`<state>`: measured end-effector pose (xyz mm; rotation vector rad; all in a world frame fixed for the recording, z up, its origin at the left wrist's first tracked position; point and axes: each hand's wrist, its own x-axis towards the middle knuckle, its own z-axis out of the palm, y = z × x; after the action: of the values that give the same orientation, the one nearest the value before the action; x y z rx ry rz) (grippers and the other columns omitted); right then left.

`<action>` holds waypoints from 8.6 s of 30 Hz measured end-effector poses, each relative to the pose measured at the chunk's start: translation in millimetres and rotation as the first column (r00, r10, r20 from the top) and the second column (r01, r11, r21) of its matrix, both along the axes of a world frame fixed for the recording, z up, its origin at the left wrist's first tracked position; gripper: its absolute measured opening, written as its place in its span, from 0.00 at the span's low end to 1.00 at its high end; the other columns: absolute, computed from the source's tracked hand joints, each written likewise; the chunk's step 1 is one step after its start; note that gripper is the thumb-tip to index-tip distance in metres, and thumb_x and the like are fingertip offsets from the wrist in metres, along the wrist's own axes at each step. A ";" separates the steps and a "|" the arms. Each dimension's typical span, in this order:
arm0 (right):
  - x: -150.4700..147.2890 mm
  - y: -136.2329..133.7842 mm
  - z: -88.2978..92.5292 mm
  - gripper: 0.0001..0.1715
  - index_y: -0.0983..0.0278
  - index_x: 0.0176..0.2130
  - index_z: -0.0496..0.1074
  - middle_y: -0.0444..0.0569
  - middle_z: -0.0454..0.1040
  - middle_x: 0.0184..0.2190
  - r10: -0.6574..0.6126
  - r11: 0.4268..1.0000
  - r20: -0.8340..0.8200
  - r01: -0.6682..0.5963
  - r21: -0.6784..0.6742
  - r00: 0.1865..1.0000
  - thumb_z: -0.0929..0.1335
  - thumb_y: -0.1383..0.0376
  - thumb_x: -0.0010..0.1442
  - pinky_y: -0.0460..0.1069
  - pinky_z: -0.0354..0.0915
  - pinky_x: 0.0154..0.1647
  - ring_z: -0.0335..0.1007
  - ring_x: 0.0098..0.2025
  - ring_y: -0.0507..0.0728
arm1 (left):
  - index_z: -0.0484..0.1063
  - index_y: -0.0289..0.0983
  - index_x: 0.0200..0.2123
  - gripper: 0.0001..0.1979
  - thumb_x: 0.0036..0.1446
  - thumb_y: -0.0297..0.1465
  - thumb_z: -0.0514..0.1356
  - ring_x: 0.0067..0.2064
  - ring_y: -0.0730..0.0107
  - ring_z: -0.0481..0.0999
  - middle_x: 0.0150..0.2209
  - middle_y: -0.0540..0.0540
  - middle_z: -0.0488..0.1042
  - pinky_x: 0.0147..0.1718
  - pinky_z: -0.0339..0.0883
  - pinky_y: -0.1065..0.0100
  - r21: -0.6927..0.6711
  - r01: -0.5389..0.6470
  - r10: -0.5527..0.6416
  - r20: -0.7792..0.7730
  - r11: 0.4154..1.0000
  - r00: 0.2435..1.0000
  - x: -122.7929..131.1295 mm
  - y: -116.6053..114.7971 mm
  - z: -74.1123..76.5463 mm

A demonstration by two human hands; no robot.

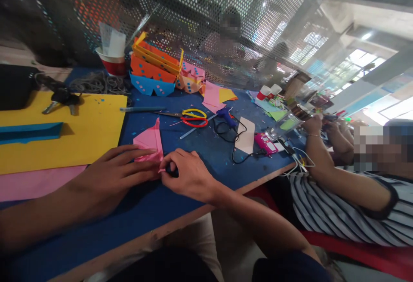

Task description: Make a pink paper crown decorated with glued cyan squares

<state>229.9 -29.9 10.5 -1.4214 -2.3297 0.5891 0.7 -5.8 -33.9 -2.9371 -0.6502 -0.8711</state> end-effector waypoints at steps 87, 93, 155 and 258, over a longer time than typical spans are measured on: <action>61.1 162.8 52.4 0.23 0.68 0.47 0.74 0.61 0.74 0.49 -0.191 0.965 0.510 0.064 0.256 0.839 0.71 0.65 0.51 0.49 0.65 0.40 0.74 0.46 0.65 | 0.68 0.52 0.58 0.33 0.52 0.19 0.56 0.67 0.52 0.60 0.63 0.52 0.70 0.64 0.53 0.45 0.043 0.017 -0.009 -0.194 0.999 0.981 -3.7 7.6 -10.7; 92.2 127.3 64.2 0.16 0.68 0.43 0.70 0.54 0.74 0.37 -0.385 0.904 0.220 0.318 0.287 0.896 0.66 0.58 0.62 0.49 0.64 0.34 0.71 0.35 0.58 | 0.70 0.51 0.58 0.32 0.52 0.18 0.54 0.67 0.52 0.60 0.63 0.52 0.70 0.64 0.52 0.43 -0.045 0.031 -0.037 -0.150 0.999 0.988 -2.8 3.9 -2.3; -6.7 -21.3 1.6 0.24 0.62 0.28 0.69 0.48 0.72 0.29 -0.089 0.995 -0.476 0.099 -0.004 0.875 0.58 0.56 0.72 0.50 0.66 0.39 0.69 0.32 0.53 | 0.70 0.51 0.59 0.30 0.55 0.20 0.56 0.66 0.55 0.62 0.60 0.50 0.74 0.68 0.44 0.48 -0.136 0.077 -0.088 -0.077 0.988 0.993 -3.9 1.7 11.6; 11.5 17.5 17.5 0.35 0.63 0.22 0.66 0.44 0.66 0.19 -0.111 0.988 -0.427 0.053 -0.147 0.897 0.58 0.44 0.70 0.44 0.59 0.23 0.62 0.21 0.49 | 0.69 0.43 0.58 0.30 0.52 0.18 0.54 0.67 0.55 0.62 0.62 0.46 0.72 0.67 0.52 0.46 -0.105 0.041 -0.050 -0.086 0.994 0.995 -4.8 4.6 -0.6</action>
<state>241.4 -12.4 28.0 -1.2752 -1.8985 0.9433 -4.1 -1.2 -34.5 -3.0730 -0.6444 -0.7266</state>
